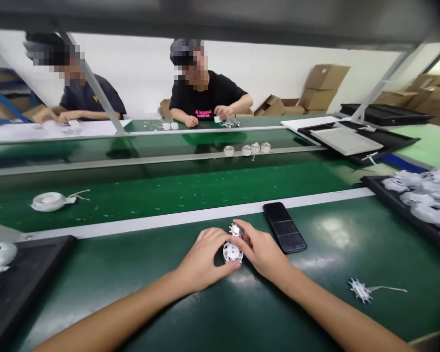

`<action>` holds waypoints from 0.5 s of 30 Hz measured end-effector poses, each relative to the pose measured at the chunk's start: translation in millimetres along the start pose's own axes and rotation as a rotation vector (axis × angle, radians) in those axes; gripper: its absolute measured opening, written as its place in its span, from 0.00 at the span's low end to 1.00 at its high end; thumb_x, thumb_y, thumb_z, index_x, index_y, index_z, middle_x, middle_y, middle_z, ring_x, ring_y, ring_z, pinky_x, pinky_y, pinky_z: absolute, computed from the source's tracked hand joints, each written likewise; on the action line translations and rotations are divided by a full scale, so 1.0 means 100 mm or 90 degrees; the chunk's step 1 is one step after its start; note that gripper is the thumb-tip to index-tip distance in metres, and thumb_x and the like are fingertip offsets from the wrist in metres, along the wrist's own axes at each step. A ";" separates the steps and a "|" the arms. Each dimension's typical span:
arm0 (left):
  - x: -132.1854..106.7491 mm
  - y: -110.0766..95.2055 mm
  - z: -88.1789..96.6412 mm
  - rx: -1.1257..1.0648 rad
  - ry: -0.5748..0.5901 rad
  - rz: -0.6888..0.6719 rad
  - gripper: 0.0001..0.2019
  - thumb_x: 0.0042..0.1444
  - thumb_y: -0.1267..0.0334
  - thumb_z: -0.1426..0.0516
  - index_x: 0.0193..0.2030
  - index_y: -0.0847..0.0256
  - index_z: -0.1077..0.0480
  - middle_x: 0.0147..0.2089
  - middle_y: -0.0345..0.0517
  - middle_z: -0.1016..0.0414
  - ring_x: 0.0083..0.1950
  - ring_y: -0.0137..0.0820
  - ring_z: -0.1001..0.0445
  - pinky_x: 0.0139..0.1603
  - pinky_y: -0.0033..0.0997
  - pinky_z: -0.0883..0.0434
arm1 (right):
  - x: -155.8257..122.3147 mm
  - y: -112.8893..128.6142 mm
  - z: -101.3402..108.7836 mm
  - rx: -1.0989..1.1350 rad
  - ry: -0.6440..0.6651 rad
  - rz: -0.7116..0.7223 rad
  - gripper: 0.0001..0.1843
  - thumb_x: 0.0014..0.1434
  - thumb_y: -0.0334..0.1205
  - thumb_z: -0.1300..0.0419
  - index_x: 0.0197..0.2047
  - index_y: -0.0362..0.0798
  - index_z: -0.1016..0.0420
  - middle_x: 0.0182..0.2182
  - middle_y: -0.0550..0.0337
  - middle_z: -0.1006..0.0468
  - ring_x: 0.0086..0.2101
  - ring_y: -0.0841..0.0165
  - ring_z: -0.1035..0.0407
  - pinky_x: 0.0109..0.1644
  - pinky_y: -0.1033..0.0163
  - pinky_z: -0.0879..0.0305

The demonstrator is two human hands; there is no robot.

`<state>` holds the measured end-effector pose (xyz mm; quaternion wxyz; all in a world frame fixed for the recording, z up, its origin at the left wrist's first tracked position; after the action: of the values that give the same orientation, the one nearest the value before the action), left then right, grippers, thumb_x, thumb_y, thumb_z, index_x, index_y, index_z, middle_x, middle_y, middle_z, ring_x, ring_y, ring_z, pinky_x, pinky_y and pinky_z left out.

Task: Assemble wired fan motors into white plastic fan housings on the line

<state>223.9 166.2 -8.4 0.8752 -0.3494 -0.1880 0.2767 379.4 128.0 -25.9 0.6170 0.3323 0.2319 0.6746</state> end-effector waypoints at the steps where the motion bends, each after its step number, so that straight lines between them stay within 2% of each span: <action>1: -0.01 0.02 -0.01 -0.010 0.000 0.009 0.21 0.60 0.57 0.34 0.58 0.53 0.32 0.57 0.48 0.26 0.60 0.46 0.31 0.64 0.51 0.35 | 0.00 -0.01 0.00 -0.003 -0.002 -0.010 0.27 0.75 0.54 0.46 0.70 0.50 0.36 0.37 0.57 0.17 0.35 0.62 0.22 0.39 0.62 0.31; 7: -0.04 0.01 0.01 -0.031 0.018 0.018 0.31 0.59 0.61 0.35 0.67 0.53 0.40 0.69 0.50 0.31 0.69 0.50 0.36 0.69 0.54 0.37 | 0.03 0.00 -0.01 0.005 -0.005 -0.024 0.25 0.76 0.50 0.48 0.70 0.48 0.38 0.32 0.62 0.21 0.30 0.65 0.24 0.35 0.64 0.34; 10: -0.03 0.00 0.01 -0.049 0.050 0.007 0.41 0.59 0.62 0.36 0.75 0.51 0.52 0.68 0.48 0.29 0.69 0.49 0.36 0.69 0.55 0.38 | 0.07 0.00 0.00 -0.003 -0.003 -0.026 0.25 0.76 0.50 0.48 0.70 0.49 0.39 0.33 0.61 0.21 0.32 0.64 0.24 0.36 0.63 0.34; 13: -0.04 0.03 -0.01 -0.063 0.071 0.012 0.46 0.62 0.58 0.36 0.79 0.49 0.59 0.68 0.47 0.29 0.71 0.51 0.40 0.70 0.56 0.39 | 0.10 0.00 -0.01 -0.018 0.007 -0.032 0.26 0.76 0.50 0.48 0.71 0.49 0.40 0.34 0.59 0.20 0.33 0.63 0.23 0.36 0.63 0.33; 15: -0.04 0.06 -0.02 -0.070 0.089 0.018 0.46 0.63 0.55 0.36 0.79 0.48 0.60 0.70 0.48 0.31 0.73 0.52 0.43 0.71 0.57 0.40 | 0.13 0.00 -0.02 -0.026 0.017 -0.035 0.26 0.76 0.50 0.49 0.71 0.49 0.41 0.34 0.59 0.19 0.34 0.62 0.22 0.36 0.63 0.32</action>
<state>219.8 165.7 -14.7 0.8619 -0.4178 -0.1361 0.2532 377.8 140.7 -25.6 0.6387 0.3041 0.2352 0.6666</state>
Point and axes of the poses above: each hand's wrist, its own x-axis towards the middle knuckle, its own z-axis out of the back of the hand, y = z × x, the point moved 7 cm from there along x, towards the middle knuckle
